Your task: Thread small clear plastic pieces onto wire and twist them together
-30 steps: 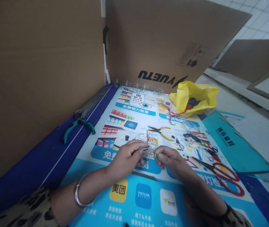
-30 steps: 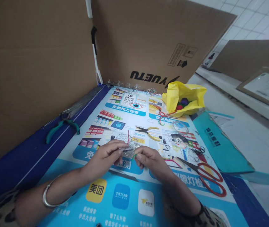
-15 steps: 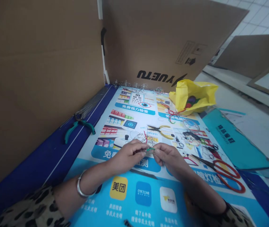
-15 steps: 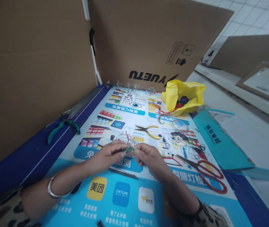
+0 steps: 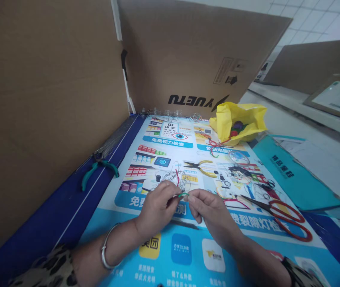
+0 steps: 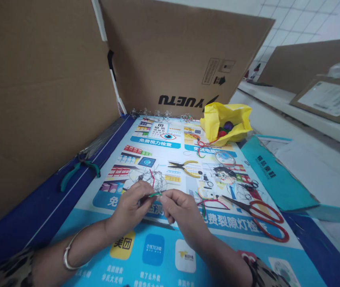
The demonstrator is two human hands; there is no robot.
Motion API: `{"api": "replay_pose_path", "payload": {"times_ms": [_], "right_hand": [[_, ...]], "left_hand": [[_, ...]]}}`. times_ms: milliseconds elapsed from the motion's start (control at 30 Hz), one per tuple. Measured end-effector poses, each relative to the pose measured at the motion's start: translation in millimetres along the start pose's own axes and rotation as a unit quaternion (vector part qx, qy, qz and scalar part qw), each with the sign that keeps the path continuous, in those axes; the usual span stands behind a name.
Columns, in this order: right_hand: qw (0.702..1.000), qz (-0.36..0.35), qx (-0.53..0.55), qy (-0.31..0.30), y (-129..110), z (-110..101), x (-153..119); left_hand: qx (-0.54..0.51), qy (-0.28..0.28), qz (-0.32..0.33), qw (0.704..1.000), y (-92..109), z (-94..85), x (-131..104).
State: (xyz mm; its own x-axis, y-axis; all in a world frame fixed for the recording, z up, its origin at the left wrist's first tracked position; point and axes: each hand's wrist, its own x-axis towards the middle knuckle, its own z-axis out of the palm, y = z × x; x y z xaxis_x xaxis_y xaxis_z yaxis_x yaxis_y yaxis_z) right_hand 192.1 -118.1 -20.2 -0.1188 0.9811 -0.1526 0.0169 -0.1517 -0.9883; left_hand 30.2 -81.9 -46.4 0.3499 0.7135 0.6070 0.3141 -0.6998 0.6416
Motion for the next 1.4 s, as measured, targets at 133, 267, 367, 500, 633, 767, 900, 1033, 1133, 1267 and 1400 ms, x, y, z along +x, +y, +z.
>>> {"api": "replay_pose_path", "payload": {"times_ms": [133,267,367,500,633,767,900,1033,1133,1267,1400], "right_hand": [[1.0,0.012,0.008,-0.001,0.0,3.8,-2.9],[1.0,0.014,-0.003,-0.018,0.1,2.2,-2.9],[0.999,-0.001,-0.034,-0.028,-2.0,-1.9,-3.4],[0.998,-0.034,-0.055,0.007,-5.6,-9.3,-2.5],[0.995,-0.058,-0.01,0.077,-4.2,-16.5,5.1],[0.993,-0.032,0.079,0.084,1.4,-21.4,13.8],[0.993,-0.016,0.101,0.066,4.9,-22.8,15.7],[0.996,-0.018,0.084,0.032,5.1,-19.7,13.1],[0.999,-0.02,0.035,0.008,4.2,-16.5,11.4],[1.0,-0.026,0.007,0.011,2.9,-15.7,10.0],[0.999,-0.029,0.003,0.023,3.2,-17.2,9.3]], "left_hand": [[0.025,-0.018,0.019,0.999,1.8,-1.1,-1.4],[0.026,-0.022,0.021,0.999,2.9,-1.8,-2.1],[0.011,-0.018,0.019,1.0,2.4,-1.9,-1.8],[-0.014,-0.003,0.016,1.0,2.9,-3.0,0.5],[-0.043,0.03,-0.021,0.998,4.5,-4.3,3.0],[-0.062,0.031,-0.055,0.996,4.5,-4.7,3.1],[-0.072,0.025,-0.045,0.996,4.0,-4.6,2.4],[-0.07,0.015,-0.039,0.997,3.3,-3.5,2.9],[-0.071,0.001,-0.049,0.996,2.2,-2.1,2.5],[-0.081,-0.016,-0.078,0.994,2.2,-1.9,1.2],[-0.107,-0.039,-0.13,0.985,5.6,-6.0,2.6]]}}
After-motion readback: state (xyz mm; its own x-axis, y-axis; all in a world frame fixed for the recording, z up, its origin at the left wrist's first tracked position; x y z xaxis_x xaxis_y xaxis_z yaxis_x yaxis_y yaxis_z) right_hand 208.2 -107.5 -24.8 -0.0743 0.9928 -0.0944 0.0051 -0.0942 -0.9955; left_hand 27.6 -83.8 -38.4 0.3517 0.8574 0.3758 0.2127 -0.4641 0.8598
